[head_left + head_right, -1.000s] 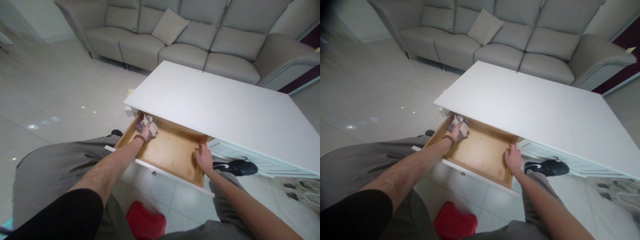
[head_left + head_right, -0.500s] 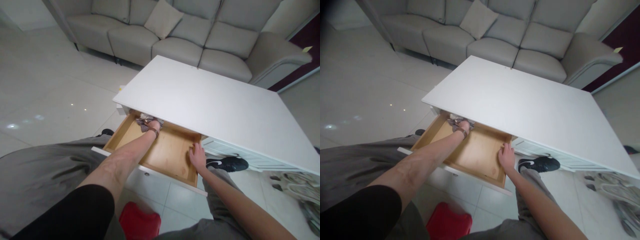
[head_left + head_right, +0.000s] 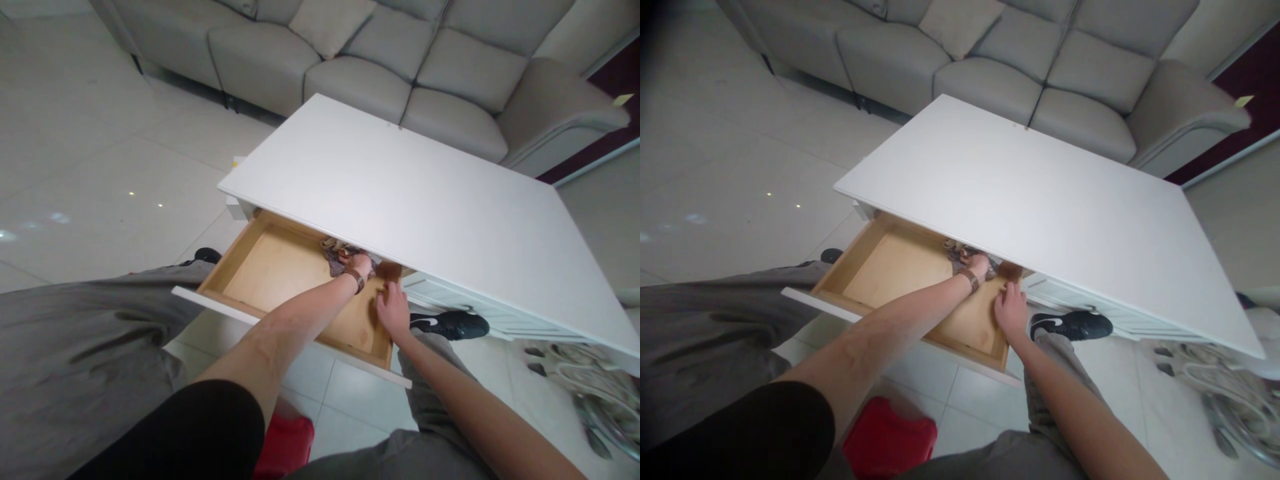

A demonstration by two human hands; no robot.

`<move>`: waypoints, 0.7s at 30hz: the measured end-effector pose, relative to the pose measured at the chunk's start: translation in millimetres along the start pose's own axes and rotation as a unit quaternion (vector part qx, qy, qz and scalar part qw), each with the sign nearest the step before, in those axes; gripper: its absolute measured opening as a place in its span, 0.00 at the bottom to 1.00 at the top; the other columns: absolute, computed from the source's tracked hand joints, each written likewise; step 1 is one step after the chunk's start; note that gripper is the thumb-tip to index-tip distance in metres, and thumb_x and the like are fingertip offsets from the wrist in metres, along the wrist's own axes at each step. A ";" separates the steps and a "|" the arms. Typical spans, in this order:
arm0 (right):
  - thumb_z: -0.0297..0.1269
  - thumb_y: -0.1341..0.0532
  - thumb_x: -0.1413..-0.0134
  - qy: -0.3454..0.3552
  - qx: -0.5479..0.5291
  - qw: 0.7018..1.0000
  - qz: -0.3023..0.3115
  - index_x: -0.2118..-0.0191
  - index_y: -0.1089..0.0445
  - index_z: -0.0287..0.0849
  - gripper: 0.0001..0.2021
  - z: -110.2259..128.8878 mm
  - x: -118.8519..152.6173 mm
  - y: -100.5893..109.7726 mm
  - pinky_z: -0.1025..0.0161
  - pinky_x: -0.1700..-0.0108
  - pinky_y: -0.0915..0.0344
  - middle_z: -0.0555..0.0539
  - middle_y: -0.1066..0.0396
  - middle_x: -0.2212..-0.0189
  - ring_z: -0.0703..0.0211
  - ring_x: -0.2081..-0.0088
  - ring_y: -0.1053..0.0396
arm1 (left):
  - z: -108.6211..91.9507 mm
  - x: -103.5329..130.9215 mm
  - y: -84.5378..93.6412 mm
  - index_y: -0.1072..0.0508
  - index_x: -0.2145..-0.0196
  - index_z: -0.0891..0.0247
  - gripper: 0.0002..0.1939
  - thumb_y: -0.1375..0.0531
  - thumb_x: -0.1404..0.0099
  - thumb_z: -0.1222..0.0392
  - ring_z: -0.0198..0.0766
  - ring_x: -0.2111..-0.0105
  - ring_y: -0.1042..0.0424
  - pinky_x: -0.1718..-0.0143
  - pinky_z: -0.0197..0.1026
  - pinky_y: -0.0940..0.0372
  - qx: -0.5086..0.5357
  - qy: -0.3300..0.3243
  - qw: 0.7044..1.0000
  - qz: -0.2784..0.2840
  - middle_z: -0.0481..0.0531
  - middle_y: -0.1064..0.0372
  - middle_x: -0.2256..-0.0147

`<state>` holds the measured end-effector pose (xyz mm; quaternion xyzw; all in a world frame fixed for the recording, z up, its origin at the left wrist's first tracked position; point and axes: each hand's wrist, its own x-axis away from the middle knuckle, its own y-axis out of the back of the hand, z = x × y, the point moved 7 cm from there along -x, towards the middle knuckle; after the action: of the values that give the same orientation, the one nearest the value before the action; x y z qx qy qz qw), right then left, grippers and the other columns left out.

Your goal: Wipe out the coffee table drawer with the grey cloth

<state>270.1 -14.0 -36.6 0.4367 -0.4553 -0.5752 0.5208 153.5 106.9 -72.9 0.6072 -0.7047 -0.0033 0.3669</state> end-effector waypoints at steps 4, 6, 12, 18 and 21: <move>0.36 0.49 0.36 -0.002 0.002 1.000 0.001 0.51 0.36 0.44 0.11 1.0 0.2 0.9 0.53 0.52 0.39 0.41 0.30 0.50 0.46 0.53 0.37 | 29.9 -10.3 67.1 0.47 0.31 0.70 0.31 0.53 0.23 0.48 0.56 0.34 0.42 0.38 0.56 0.39 0.042 0.130 0.983 -0.126 0.72 0.54 0.31; 0.36 0.49 0.36 -0.003 -0.003 1.000 0.002 0.50 0.36 0.44 0.12 0.9 0.7 1.0 0.54 0.52 0.39 0.41 0.30 0.50 0.46 0.53 0.37 | 46.4 -14.5 110.9 0.56 0.29 0.78 0.35 0.58 0.23 0.48 0.60 0.33 0.46 0.35 0.59 0.43 0.058 0.162 0.969 -0.176 0.78 0.59 0.30; 0.36 0.49 0.37 -0.013 -0.017 1.000 0.007 0.49 0.35 0.44 0.13 2.8 3.6 3.6 0.54 0.54 0.39 0.40 0.30 0.50 0.46 0.53 0.38 | 96.2 -13.1 237.6 0.59 0.30 0.73 0.41 0.53 0.28 0.41 0.68 0.31 0.56 0.32 0.67 0.57 0.065 0.178 0.939 -0.287 0.73 0.54 0.32; 0.35 0.49 0.36 -0.019 -0.007 1.000 0.010 0.51 0.35 0.45 0.11 6.7 5.3 7.7 0.55 0.56 0.39 0.41 0.30 0.51 0.46 0.53 0.37 | 92.3 -10.0 228.6 0.54 0.31 0.72 0.38 0.53 0.27 0.42 0.70 0.30 0.59 0.34 0.70 0.56 0.042 0.159 0.945 -0.283 0.72 0.51 0.33; 0.36 0.49 0.35 -0.018 -0.001 1.000 0.013 0.52 0.35 0.44 0.10 6.4 4.9 6.5 0.55 0.55 0.39 0.40 0.30 0.51 0.46 0.53 0.37 | 70.9 -9.9 181.9 0.52 0.30 0.72 0.39 0.49 0.30 0.44 0.74 0.30 0.61 0.35 0.74 0.57 0.016 0.147 0.958 -0.246 0.74 0.55 0.32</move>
<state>264.7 -18.7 -29.0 0.4199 -0.4692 -0.5769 0.5203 -38.7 131.9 -47.9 0.7613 -0.4716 0.0070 0.4450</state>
